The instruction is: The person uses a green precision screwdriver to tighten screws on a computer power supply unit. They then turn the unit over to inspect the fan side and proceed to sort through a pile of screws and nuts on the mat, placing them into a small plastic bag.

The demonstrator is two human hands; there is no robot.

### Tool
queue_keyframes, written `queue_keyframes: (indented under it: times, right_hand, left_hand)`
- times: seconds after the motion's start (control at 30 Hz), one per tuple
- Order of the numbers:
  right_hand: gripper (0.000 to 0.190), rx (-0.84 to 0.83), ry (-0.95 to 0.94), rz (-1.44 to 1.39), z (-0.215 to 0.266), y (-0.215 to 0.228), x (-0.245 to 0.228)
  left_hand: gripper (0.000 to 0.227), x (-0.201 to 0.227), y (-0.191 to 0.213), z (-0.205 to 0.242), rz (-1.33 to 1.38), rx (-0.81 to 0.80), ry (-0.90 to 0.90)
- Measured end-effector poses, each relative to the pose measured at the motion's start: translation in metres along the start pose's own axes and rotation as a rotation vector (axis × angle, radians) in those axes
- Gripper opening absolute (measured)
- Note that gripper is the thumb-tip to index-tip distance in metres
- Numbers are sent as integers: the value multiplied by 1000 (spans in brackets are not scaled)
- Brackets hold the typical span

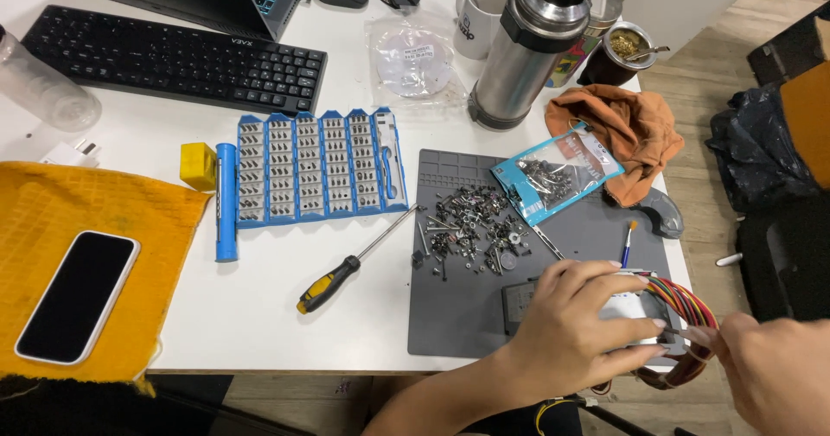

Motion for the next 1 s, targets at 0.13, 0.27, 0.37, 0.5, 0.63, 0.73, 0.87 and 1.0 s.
queue_keyframes:
  times: [0.13,0.27,0.37,0.5,0.63,0.73,0.87,1.0]
  right_hand:
    - [57,67,-19,-68,-2,-28,3]
    - [49,45,30,43,-21,9,0]
    - [45,-23,124,158,-28,57,1]
    - [10,-10,516,134,5,170,1]
    - [8,-40,888,219,19,201,-10]
    - [24,0,969,314,27,209,-16]
    - [30,221,977,393,28,205,-16]
    - [37,230,997,414,25,201,-17]
  left_hand:
    - [11,-1,2,-2,-20,29,-7]
    - [12,-2,4,-1,-7,28,-2]
    - [14,-6,9,-3,-4,26,-8]
    - [21,-2,13,-7,50,-56,-23]
    - [23,-4,12,-11,49,-57,-36]
    - [24,-5,9,-9,27,-32,-33]
    - [25,-5,8,-9,26,-31,-37]
    - [22,-5,7,-10,38,-10,-40]
Point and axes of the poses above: each hand's wrist, its own z-axis away from the middle knuckle, its own y-axis out of the back of the hand, x = y × z, the point moved 3 cm from there along -z, towards the middle knuckle, and after that the axes turned 1 degree about -x, right-handed, at the moved point
